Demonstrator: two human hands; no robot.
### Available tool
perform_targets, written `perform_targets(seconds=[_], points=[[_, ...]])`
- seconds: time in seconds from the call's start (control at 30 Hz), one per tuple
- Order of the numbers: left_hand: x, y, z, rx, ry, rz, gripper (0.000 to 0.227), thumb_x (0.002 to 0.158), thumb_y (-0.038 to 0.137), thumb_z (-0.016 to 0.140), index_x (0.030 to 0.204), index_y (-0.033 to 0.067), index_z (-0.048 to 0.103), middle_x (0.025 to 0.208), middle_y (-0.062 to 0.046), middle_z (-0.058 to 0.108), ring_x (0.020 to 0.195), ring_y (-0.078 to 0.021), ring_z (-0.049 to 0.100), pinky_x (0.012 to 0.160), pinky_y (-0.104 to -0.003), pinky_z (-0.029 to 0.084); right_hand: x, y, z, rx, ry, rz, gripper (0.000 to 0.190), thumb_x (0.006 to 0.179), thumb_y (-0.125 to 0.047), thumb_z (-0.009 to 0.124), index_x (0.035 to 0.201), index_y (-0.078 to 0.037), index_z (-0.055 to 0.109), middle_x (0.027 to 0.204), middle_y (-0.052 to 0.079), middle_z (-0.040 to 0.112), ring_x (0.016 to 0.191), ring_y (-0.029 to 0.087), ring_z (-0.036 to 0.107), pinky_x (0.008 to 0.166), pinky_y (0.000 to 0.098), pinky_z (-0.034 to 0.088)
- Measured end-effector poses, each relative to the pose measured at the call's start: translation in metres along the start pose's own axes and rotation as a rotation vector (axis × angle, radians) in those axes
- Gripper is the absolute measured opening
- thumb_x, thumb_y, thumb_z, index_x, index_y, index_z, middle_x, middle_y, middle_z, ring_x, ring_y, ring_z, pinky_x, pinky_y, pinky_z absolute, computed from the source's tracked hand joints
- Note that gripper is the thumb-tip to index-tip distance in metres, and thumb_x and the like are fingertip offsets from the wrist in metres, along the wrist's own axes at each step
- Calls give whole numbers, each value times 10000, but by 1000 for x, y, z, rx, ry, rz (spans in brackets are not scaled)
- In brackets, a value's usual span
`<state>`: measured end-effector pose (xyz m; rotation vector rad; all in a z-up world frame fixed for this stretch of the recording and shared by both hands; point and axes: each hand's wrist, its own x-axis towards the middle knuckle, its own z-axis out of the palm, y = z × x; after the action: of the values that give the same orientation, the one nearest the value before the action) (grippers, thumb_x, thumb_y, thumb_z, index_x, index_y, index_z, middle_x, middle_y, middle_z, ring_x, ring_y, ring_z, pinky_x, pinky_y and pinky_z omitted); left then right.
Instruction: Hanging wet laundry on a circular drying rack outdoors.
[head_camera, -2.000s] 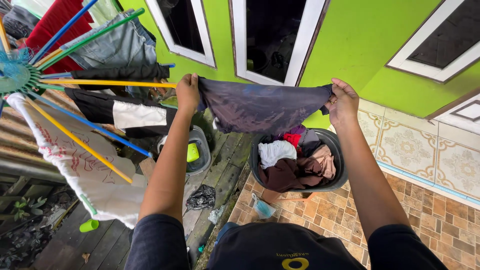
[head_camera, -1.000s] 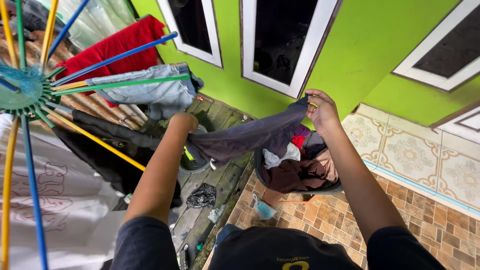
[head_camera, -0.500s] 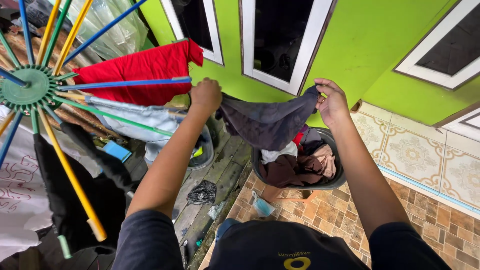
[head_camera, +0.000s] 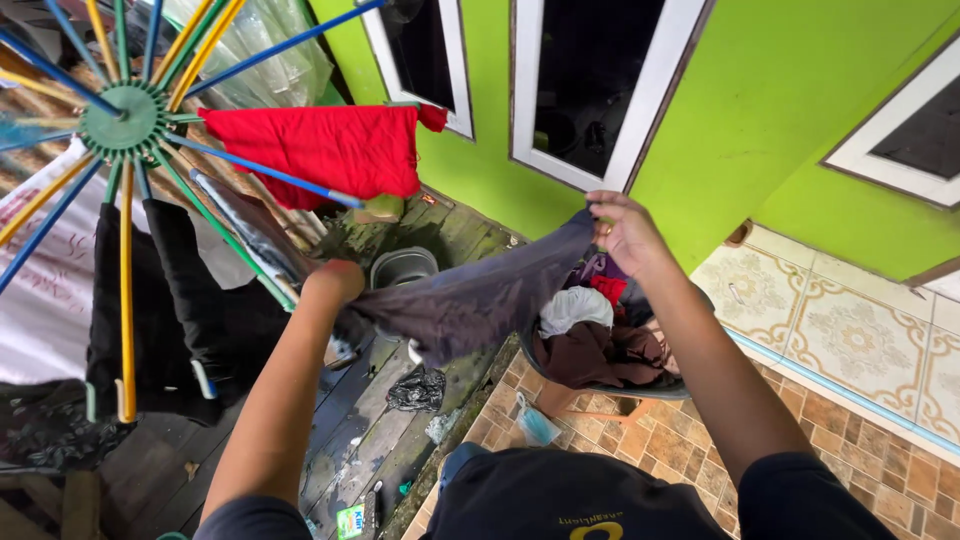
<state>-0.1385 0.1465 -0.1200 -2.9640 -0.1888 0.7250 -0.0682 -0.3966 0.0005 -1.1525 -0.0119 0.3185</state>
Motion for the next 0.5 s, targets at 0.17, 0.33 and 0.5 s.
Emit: perform_targets(seconds=[0.17, 0.33, 0.5], points=[[-72, 20, -21, -68, -32, -162, 337, 903, 152, 566, 1169, 83, 760, 1281, -192, 671, 1189, -375, 663, 965, -455, 559, -6, 5, 38, -27, -76, 105, 224, 905, -36, 626, 1125, -57, 663, 984, 63, 698, 844, 193, 680, 801, 389, 583], [-72, 79, -48, -49, 34, 51, 306, 882, 132, 584, 1113, 58, 771, 1192, -206, 717, 1136, -370, 697, 917, -441, 577, 3, -6, 21, -52, -65, 91, 226, 913, -47, 634, 1134, -73, 675, 999, 66, 704, 843, 186, 672, 806, 361, 572], [-82, 161, -123, -59, 558, 475, 237, 946, 189, 574, 902, -2, 706, 950, -227, 710, 930, -429, 692, 788, -523, 556, 20, -29, -31, -16, 54, -40, 216, 905, -48, 648, 1118, -70, 671, 983, 27, 684, 860, 168, 646, 819, 339, 556]])
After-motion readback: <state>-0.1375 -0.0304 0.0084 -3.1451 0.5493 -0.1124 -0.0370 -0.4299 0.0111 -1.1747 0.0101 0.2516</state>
